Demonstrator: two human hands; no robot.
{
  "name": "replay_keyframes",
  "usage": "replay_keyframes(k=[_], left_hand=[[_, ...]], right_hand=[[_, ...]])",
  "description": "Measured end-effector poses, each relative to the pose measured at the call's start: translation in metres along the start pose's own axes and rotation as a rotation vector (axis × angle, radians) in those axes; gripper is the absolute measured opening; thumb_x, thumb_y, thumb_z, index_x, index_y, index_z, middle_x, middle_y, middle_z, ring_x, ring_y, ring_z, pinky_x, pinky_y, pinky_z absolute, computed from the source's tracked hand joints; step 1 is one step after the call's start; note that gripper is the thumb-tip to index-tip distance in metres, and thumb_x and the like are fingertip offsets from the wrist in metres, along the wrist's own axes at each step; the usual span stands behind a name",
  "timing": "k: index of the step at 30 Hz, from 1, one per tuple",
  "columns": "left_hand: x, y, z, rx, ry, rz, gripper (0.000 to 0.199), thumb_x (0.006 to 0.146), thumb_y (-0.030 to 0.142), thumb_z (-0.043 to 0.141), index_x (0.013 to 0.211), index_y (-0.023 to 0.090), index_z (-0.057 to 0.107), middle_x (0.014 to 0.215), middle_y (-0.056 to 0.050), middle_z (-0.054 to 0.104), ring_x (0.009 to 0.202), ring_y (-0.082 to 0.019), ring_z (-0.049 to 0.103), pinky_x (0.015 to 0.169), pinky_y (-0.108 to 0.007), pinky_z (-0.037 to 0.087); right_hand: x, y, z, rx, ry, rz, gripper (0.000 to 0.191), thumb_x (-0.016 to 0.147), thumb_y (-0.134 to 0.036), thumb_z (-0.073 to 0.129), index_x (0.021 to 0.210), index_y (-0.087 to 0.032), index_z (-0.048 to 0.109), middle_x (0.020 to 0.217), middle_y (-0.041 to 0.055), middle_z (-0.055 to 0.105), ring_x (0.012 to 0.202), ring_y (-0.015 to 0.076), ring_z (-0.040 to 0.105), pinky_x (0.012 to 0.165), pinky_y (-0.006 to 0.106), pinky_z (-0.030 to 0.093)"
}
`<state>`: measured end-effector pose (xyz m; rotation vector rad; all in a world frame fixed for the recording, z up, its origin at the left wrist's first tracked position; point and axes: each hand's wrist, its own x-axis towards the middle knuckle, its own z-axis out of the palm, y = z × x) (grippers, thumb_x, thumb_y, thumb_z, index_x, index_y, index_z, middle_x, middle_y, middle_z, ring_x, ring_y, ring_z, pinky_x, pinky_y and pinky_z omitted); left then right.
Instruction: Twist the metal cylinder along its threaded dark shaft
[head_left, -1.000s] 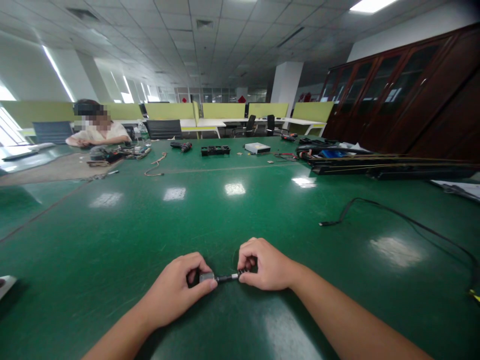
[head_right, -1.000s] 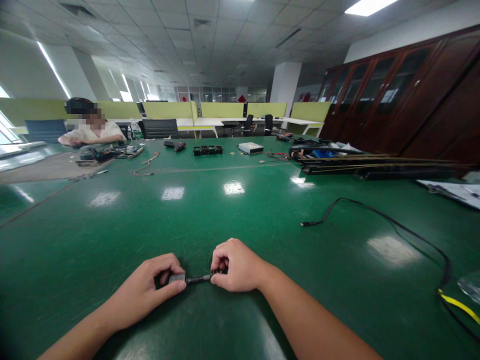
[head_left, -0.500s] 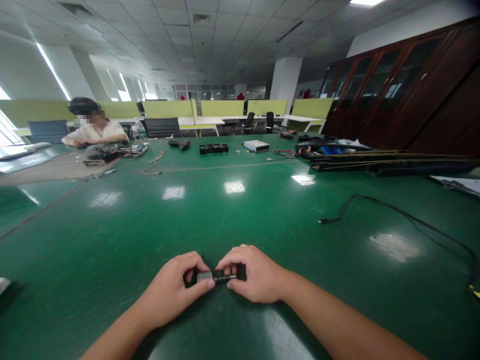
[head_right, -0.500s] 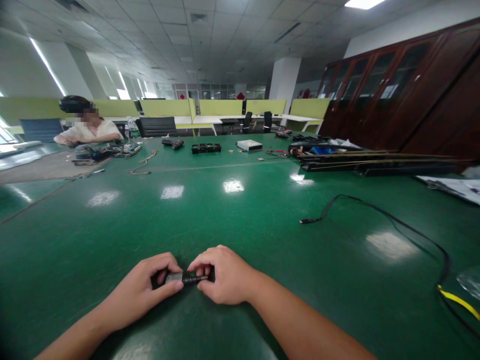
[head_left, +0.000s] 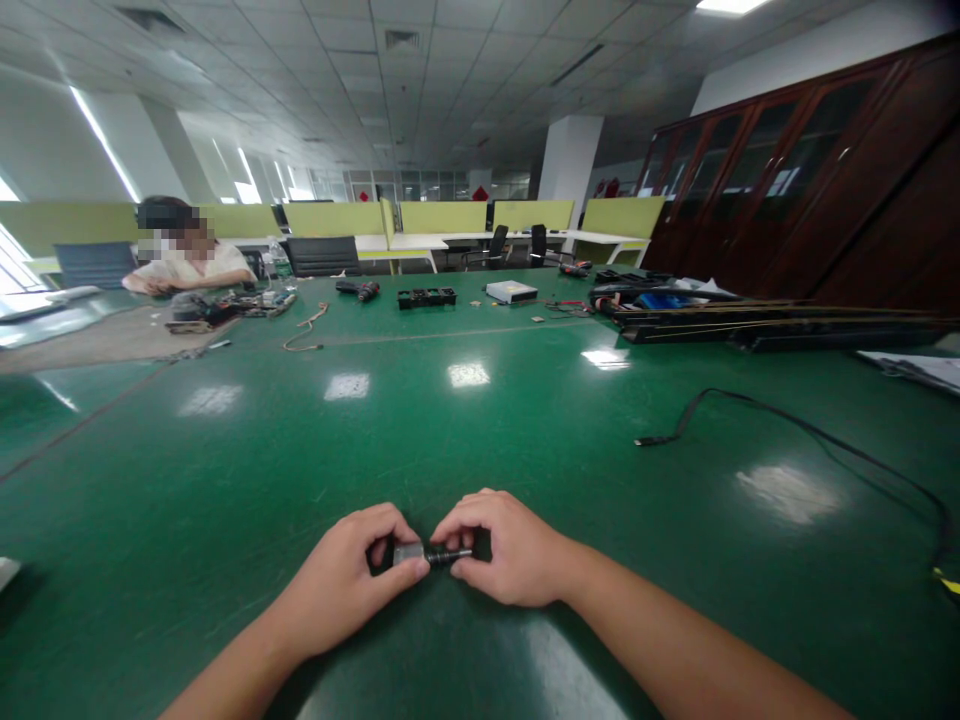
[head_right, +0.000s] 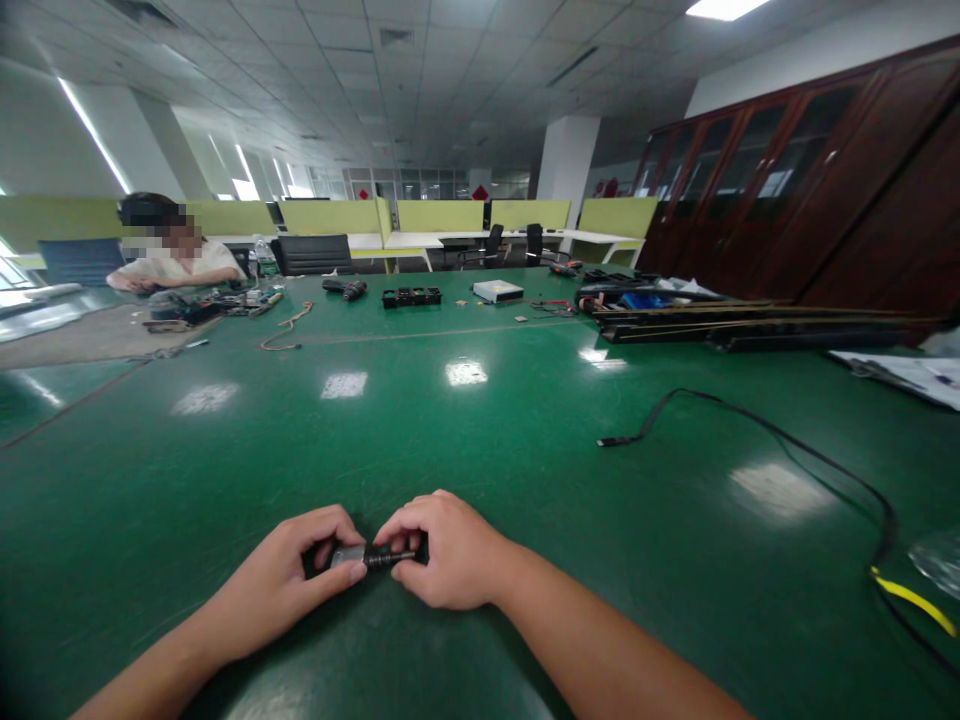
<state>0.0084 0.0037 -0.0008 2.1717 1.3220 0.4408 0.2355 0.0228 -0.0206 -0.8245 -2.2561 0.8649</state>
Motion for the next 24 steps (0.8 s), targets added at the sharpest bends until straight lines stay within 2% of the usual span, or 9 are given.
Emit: replay_keyframes(k=[9, 17, 24], left_hand=[[-0.0012, 0.0007, -0.0002, 0.008, 0.002, -0.004, 0.023, 0.087, 0.043, 0.062, 0.085, 0.02, 0.068, 0.075, 0.002, 0.058, 0.07, -0.016, 0.053, 0.063, -0.025, 0.036], [-0.0009, 0.0016, -0.0005, 0.02, 0.004, -0.002, 0.025, 0.088, 0.044, 0.06, 0.086, 0.021, 0.068, 0.075, 0.002, 0.058, 0.07, -0.016, 0.053, 0.063, -0.025, 0.036], [-0.0009, 0.0033, -0.0012, 0.03, -0.002, -0.006, 0.024, 0.087, 0.043, 0.061, 0.086, 0.02, 0.068, 0.075, 0.001, 0.059, 0.07, -0.016, 0.053, 0.064, -0.024, 0.036]], right_hand=[[0.0006, 0.0007, 0.0041, -0.094, -0.032, 0.005, 0.021, 0.071, -0.024, 0.078, 0.09, -0.021, 0.072, 0.079, -0.0024, 0.066, 0.075, 0.0135, 0.062, 0.077, 0.027, 0.04], [0.0017, 0.0014, 0.0018, -0.116, -0.042, -0.039, 0.023, 0.074, -0.025, 0.077, 0.096, -0.022, 0.073, 0.084, -0.0009, 0.069, 0.081, 0.0151, 0.063, 0.078, 0.027, 0.04], [0.0013, 0.0024, 0.0031, -0.115, -0.025, -0.037, 0.015, 0.074, -0.025, 0.077, 0.087, -0.021, 0.072, 0.076, -0.0026, 0.066, 0.074, 0.0126, 0.06, 0.073, 0.025, 0.039]])
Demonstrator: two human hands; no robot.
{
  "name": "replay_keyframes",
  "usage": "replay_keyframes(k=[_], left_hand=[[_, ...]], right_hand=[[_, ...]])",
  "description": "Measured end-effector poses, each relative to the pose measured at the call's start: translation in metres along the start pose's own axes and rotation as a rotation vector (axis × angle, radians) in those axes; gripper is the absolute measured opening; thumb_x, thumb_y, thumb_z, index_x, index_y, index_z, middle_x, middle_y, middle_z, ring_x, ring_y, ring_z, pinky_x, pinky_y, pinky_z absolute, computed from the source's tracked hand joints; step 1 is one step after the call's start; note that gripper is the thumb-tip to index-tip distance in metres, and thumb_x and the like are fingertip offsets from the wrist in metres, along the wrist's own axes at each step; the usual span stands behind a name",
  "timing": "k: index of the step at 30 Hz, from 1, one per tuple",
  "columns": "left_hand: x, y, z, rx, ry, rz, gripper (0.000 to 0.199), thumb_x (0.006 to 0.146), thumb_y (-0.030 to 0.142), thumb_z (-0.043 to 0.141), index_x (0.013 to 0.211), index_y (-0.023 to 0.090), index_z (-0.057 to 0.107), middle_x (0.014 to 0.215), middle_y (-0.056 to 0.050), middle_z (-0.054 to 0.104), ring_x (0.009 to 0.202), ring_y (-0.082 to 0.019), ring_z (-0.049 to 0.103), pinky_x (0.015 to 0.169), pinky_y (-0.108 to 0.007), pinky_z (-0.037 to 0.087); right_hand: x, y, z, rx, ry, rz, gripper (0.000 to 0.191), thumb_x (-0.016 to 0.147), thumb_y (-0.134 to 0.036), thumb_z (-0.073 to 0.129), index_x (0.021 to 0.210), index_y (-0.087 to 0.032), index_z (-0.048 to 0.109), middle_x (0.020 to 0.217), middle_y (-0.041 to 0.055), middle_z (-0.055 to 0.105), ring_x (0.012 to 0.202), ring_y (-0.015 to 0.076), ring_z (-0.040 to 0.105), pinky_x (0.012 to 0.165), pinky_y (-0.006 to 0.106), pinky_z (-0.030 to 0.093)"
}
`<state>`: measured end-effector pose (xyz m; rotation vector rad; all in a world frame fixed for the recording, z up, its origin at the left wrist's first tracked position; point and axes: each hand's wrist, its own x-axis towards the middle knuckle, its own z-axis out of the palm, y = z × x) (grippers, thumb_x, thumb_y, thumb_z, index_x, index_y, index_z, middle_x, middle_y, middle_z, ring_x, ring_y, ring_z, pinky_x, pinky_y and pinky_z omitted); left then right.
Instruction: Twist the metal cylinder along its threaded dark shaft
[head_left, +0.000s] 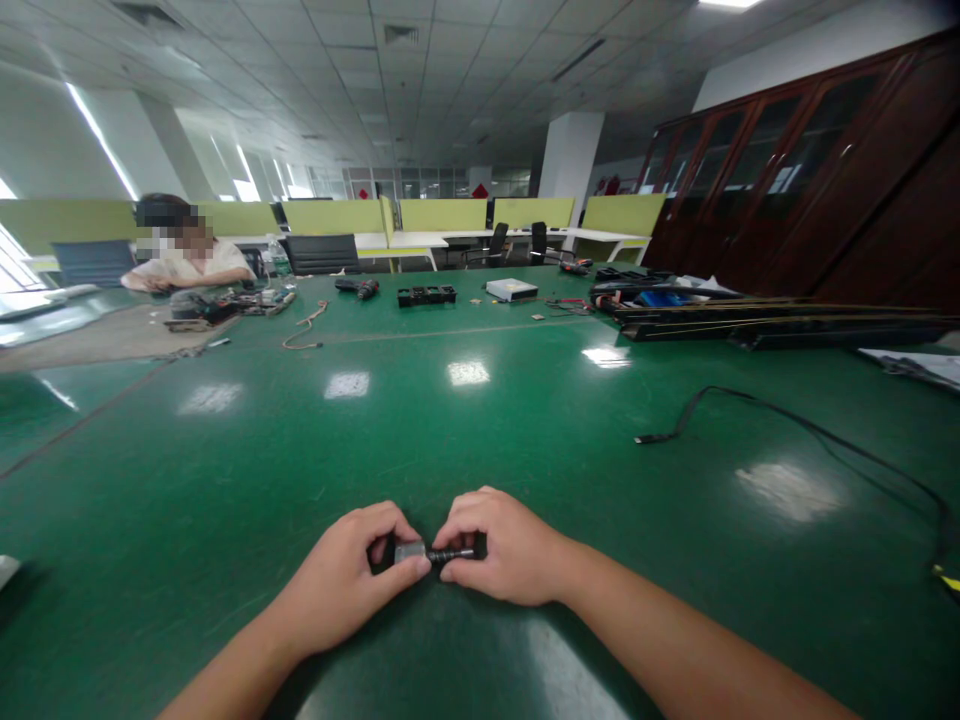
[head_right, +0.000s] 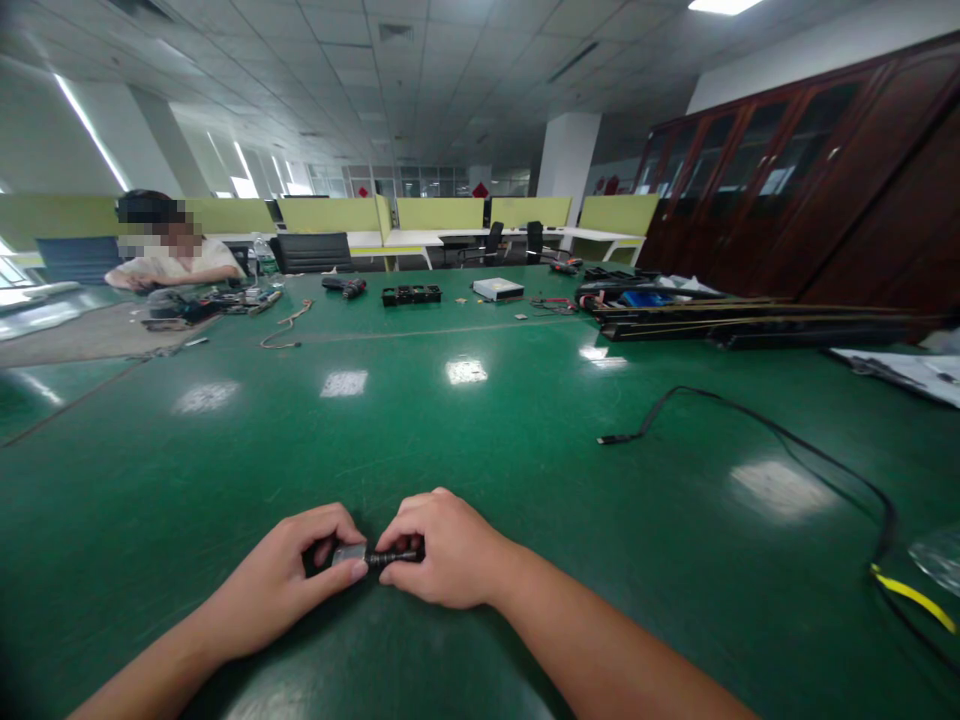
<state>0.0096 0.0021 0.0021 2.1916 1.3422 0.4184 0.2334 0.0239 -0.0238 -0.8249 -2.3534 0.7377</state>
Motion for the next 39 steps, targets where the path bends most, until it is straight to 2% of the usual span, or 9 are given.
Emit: replay_keyframes(k=[18, 39], left_hand=[[-0.0002, 0.0011, -0.0004, 0.0, 0.002, 0.0, 0.023, 0.087, 0.042, 0.061, 0.086, 0.02, 0.067, 0.076, 0.001, 0.058, 0.071, -0.016, 0.053, 0.064, -0.025, 0.036], [-0.0008, -0.0002, 0.0004, -0.007, 0.003, 0.01, 0.024, 0.087, 0.043, 0.06, 0.086, 0.02, 0.068, 0.076, 0.001, 0.059, 0.071, -0.016, 0.053, 0.064, -0.024, 0.037]], right_hand=[[-0.0004, -0.0004, 0.0002, 0.025, 0.031, 0.039, 0.014, 0.071, -0.027, 0.078, 0.078, -0.019, 0.07, 0.068, -0.0034, 0.061, 0.064, 0.0114, 0.057, 0.067, 0.024, 0.041], [-0.0001, -0.0005, 0.0009, 0.004, 0.023, 0.057, 0.012, 0.071, -0.025, 0.077, 0.078, -0.019, 0.07, 0.069, -0.0027, 0.061, 0.065, 0.0121, 0.057, 0.066, 0.024, 0.042]])
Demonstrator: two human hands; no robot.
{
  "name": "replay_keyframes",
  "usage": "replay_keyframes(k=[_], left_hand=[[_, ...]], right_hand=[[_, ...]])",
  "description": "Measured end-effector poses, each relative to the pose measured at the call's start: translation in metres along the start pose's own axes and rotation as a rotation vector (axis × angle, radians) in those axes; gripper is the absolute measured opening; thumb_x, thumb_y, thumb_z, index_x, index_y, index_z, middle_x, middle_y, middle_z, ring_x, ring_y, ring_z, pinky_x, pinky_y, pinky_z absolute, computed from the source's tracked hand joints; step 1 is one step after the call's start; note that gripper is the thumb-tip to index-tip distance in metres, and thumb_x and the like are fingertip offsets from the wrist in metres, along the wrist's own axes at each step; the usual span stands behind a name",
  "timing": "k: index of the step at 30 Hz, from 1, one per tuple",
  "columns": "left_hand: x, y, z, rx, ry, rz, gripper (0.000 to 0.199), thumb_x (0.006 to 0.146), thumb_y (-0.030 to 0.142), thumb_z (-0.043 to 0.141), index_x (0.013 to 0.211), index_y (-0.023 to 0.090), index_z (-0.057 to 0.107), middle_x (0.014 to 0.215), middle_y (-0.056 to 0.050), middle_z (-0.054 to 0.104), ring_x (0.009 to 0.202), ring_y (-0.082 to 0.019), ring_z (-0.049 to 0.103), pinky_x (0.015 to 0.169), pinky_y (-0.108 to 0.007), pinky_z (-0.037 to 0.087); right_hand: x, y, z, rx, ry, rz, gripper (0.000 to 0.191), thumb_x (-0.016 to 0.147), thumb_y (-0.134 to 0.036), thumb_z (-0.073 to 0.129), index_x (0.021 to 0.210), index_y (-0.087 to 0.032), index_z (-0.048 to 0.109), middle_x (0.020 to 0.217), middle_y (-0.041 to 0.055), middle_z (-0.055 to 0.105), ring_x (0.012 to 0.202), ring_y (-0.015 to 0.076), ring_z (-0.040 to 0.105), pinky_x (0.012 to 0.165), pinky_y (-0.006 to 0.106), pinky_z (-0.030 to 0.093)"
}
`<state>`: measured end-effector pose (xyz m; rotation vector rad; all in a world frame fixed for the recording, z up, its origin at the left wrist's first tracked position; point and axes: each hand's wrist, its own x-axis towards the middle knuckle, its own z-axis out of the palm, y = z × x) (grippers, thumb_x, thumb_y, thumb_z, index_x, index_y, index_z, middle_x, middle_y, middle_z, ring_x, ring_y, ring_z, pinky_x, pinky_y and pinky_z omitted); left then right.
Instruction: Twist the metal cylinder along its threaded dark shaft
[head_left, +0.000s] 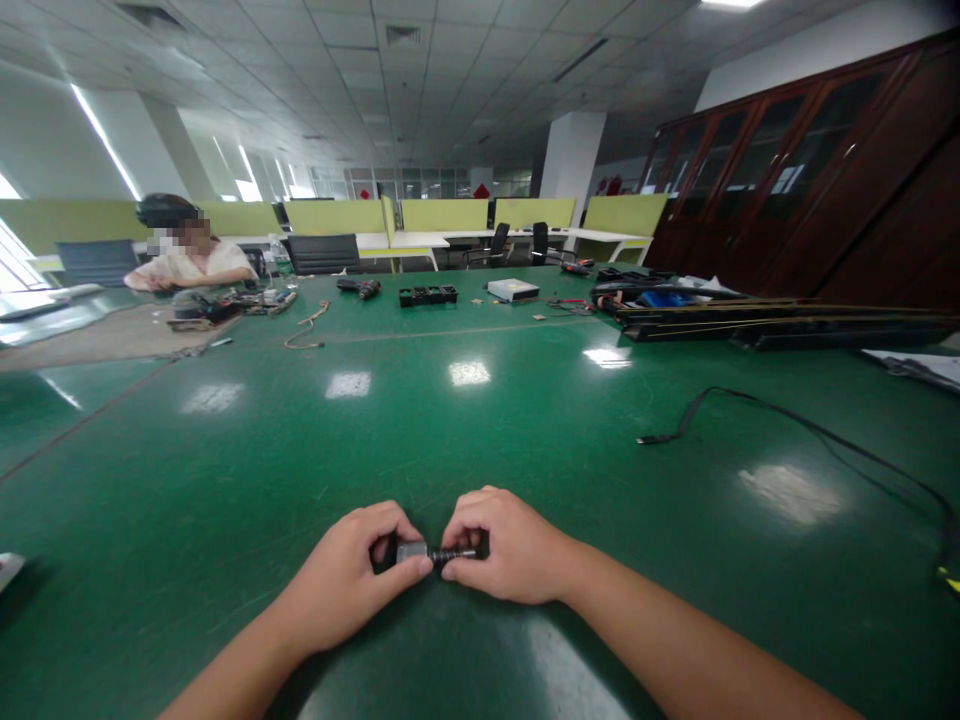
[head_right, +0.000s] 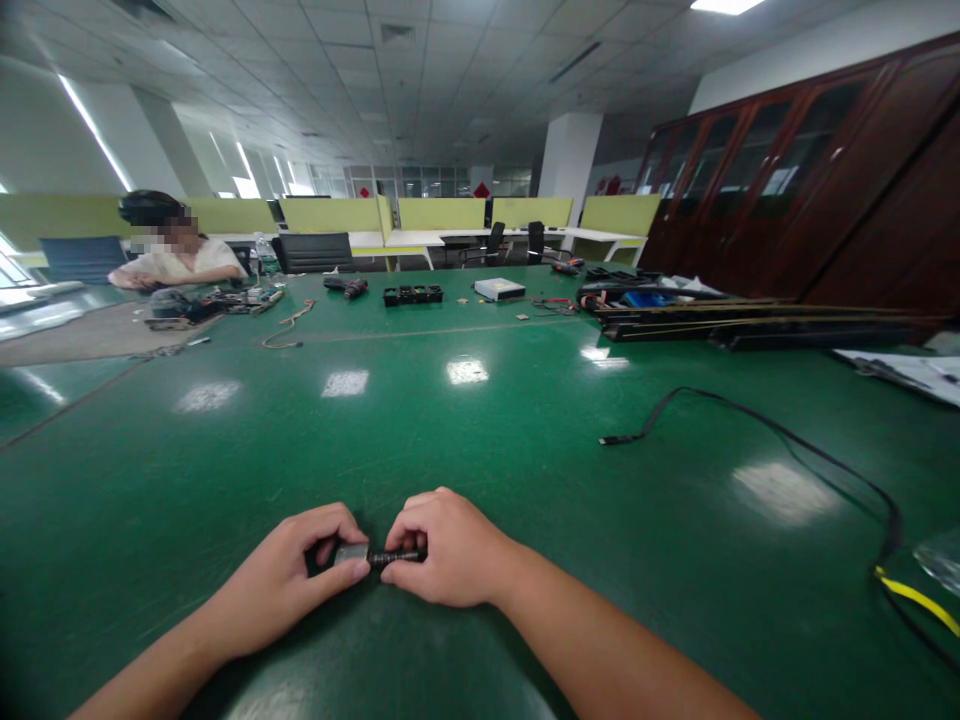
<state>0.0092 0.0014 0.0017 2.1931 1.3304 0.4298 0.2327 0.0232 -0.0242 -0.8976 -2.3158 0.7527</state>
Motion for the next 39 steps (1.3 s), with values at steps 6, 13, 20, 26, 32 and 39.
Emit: replay_keyframes(k=[6, 13, 20, 26, 32, 39], left_hand=[[0.0002, 0.0, -0.0001, 0.004, 0.003, 0.0, 0.024, 0.087, 0.044, 0.061, 0.086, 0.02, 0.068, 0.076, 0.001, 0.06, 0.071, -0.016, 0.053, 0.064, -0.024, 0.037], [0.0008, 0.0011, -0.0008, 0.0, -0.006, -0.007, 0.023, 0.087, 0.042, 0.06, 0.086, 0.02, 0.068, 0.075, 0.001, 0.06, 0.071, -0.016, 0.052, 0.063, -0.024, 0.037], [0.0004, 0.0009, -0.0005, -0.008, -0.005, -0.007, 0.022, 0.087, 0.042, 0.062, 0.086, 0.02, 0.068, 0.076, 0.001, 0.06, 0.071, -0.016, 0.053, 0.064, -0.024, 0.037], [0.0006, 0.0004, 0.0001, -0.008, -0.005, -0.005, 0.022, 0.087, 0.042, 0.062, 0.086, 0.021, 0.068, 0.076, 0.001, 0.06, 0.071, -0.016, 0.053, 0.064, -0.024, 0.037], [0.0002, 0.0009, -0.0012, -0.013, -0.008, -0.002, 0.022, 0.087, 0.041, 0.062, 0.086, 0.02, 0.068, 0.076, 0.001, 0.059, 0.071, -0.016, 0.053, 0.064, -0.024, 0.037], [0.0011, 0.0012, -0.0006, -0.004, -0.008, -0.013, 0.022, 0.087, 0.041, 0.062, 0.085, 0.02, 0.068, 0.075, 0.002, 0.058, 0.071, -0.016, 0.053, 0.064, -0.024, 0.036]], right_hand=[[0.0009, 0.0001, -0.0004, 0.019, 0.011, -0.008, 0.012, 0.071, -0.025, 0.077, 0.077, -0.018, 0.069, 0.068, -0.0026, 0.061, 0.064, 0.0119, 0.056, 0.065, 0.023, 0.041], [0.0009, 0.0, -0.0004, 0.001, 0.006, -0.01, 0.011, 0.071, -0.023, 0.077, 0.077, -0.018, 0.07, 0.069, -0.0023, 0.062, 0.065, 0.0123, 0.057, 0.066, 0.024, 0.041], [0.0001, -0.0011, -0.001, 0.011, -0.002, -0.007, 0.01, 0.071, -0.023, 0.076, 0.077, -0.018, 0.069, 0.069, -0.0018, 0.062, 0.065, 0.0127, 0.057, 0.066, 0.024, 0.042], [0.0005, -0.001, -0.0007, 0.025, 0.008, -0.006, 0.01, 0.07, -0.022, 0.076, 0.076, -0.018, 0.069, 0.068, -0.0024, 0.061, 0.064, 0.012, 0.057, 0.066, 0.024, 0.042], [0.0001, 0.0012, -0.0001, 0.022, 0.015, -0.013, 0.011, 0.07, -0.023, 0.076, 0.076, -0.018, 0.068, 0.068, -0.003, 0.06, 0.064, 0.0114, 0.056, 0.066, 0.023, 0.041], [-0.0004, 0.0008, -0.0001, -0.001, 0.028, -0.021, 0.01, 0.068, -0.02, 0.076, 0.073, -0.018, 0.067, 0.066, -0.0035, 0.059, 0.063, 0.0112, 0.055, 0.066, 0.024, 0.04]])
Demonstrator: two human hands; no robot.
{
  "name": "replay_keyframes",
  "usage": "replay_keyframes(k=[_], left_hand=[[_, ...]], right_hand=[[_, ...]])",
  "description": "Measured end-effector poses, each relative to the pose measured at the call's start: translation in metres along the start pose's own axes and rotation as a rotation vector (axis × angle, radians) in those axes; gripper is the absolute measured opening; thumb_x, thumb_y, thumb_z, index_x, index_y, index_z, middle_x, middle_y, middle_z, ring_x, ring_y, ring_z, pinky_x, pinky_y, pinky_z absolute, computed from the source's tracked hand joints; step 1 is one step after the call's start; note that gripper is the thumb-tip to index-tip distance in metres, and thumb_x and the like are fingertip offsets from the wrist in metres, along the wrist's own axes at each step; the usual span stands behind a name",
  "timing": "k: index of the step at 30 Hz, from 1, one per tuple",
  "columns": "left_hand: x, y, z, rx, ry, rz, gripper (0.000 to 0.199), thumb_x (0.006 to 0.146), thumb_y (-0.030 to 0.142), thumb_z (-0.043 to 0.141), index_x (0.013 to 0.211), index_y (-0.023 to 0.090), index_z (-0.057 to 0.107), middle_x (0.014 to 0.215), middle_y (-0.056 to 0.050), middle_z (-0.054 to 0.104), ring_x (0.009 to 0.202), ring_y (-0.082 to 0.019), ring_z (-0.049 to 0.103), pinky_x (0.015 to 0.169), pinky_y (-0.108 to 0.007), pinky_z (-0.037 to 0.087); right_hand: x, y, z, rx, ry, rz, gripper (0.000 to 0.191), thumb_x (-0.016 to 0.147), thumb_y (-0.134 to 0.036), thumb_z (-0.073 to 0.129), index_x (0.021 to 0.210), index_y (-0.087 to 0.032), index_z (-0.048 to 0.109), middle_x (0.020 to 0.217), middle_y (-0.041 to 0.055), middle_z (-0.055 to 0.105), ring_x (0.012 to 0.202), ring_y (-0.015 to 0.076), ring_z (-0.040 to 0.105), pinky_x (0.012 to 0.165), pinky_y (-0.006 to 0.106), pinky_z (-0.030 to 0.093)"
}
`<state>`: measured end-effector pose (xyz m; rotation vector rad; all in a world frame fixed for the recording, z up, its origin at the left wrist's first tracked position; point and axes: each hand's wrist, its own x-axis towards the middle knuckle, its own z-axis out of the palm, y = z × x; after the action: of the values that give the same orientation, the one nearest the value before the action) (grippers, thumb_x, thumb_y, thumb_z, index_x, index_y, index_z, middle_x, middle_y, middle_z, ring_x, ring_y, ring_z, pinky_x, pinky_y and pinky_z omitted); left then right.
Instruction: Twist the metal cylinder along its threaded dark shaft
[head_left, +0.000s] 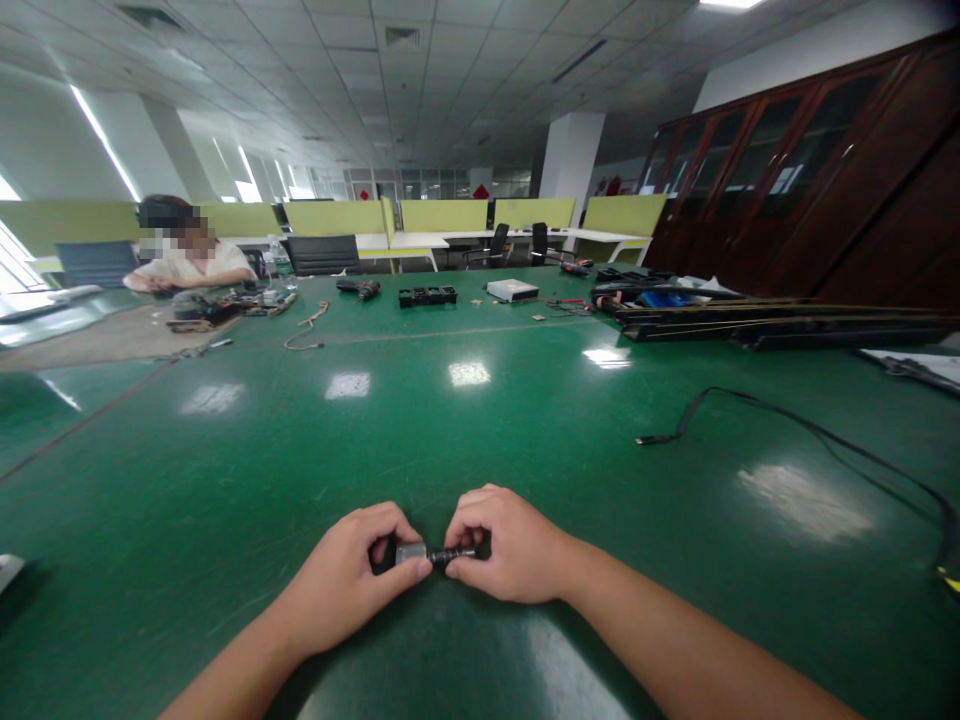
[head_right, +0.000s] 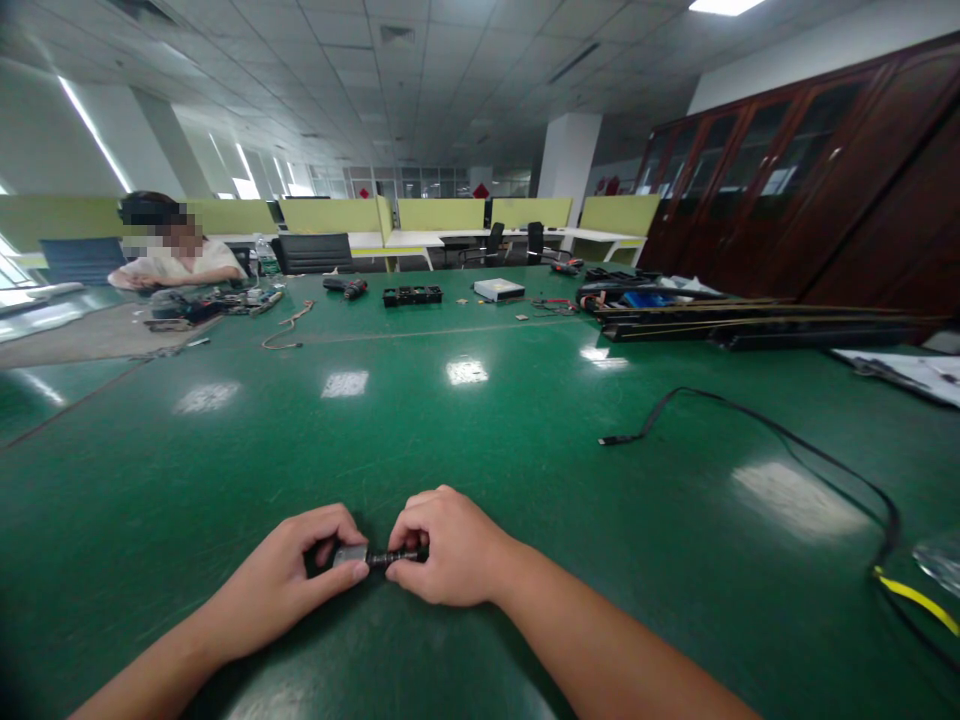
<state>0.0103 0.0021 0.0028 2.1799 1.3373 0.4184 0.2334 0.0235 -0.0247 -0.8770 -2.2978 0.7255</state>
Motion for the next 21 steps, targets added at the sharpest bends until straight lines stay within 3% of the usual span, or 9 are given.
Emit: replay_keyframes(k=[6, 10, 15, 21], left_hand=[[0.0, 0.0, 0.001, -0.001, -0.002, -0.024, 0.024, 0.087, 0.042, 0.061, 0.082, 0.02, 0.067, 0.074, 0.002, 0.057, 0.069, -0.015, 0.052, 0.062, -0.024, 0.035], [-0.001, -0.001, 0.0, 0.001, 0.0, -0.022, 0.026, 0.086, 0.044, 0.061, 0.081, 0.02, 0.066, 0.074, 0.002, 0.057, 0.069, -0.016, 0.052, 0.063, -0.025, 0.036], [-0.002, 0.002, -0.001, -0.001, 0.009, -0.03, 0.026, 0.086, 0.044, 0.061, 0.081, 0.019, 0.066, 0.074, 0.002, 0.057, 0.069, -0.016, 0.053, 0.063, -0.025, 0.036], [0.001, 0.002, -0.001, 0.001, 0.009, -0.032, 0.024, 0.086, 0.043, 0.061, 0.081, 0.02, 0.067, 0.074, 0.002, 0.058, 0.069, -0.016, 0.053, 0.062, -0.025, 0.035]], right_hand=[[-0.002, 0.018, -0.018, 0.003, 0.001, 0.031, 0.012, 0.064, -0.011, 0.074, 0.071, -0.017, 0.067, 0.066, -0.0032, 0.058, 0.062, 0.0113, 0.053, 0.062, 0.023, 0.038], [-0.003, 0.027, -0.03, 0.074, 0.117, 0.142, 0.008, 0.065, -0.01, 0.07, 0.068, -0.015, 0.065, 0.064, -0.0022, 0.056, 0.059, 0.0109, 0.05, 0.055, 0.022, 0.037], [-0.002, 0.02, -0.025, 0.062, 0.022, 0.083, 0.009, 0.061, -0.009, 0.072, 0.066, -0.016, 0.068, 0.062, -0.0028, 0.057, 0.058, 0.0107, 0.051, 0.056, 0.022, 0.037], [0.0, 0.009, -0.014, 0.03, 0.006, 0.051, 0.007, 0.065, -0.015, 0.074, 0.07, -0.017, 0.07, 0.064, -0.002, 0.06, 0.061, 0.0118, 0.054, 0.062, 0.024, 0.041]])
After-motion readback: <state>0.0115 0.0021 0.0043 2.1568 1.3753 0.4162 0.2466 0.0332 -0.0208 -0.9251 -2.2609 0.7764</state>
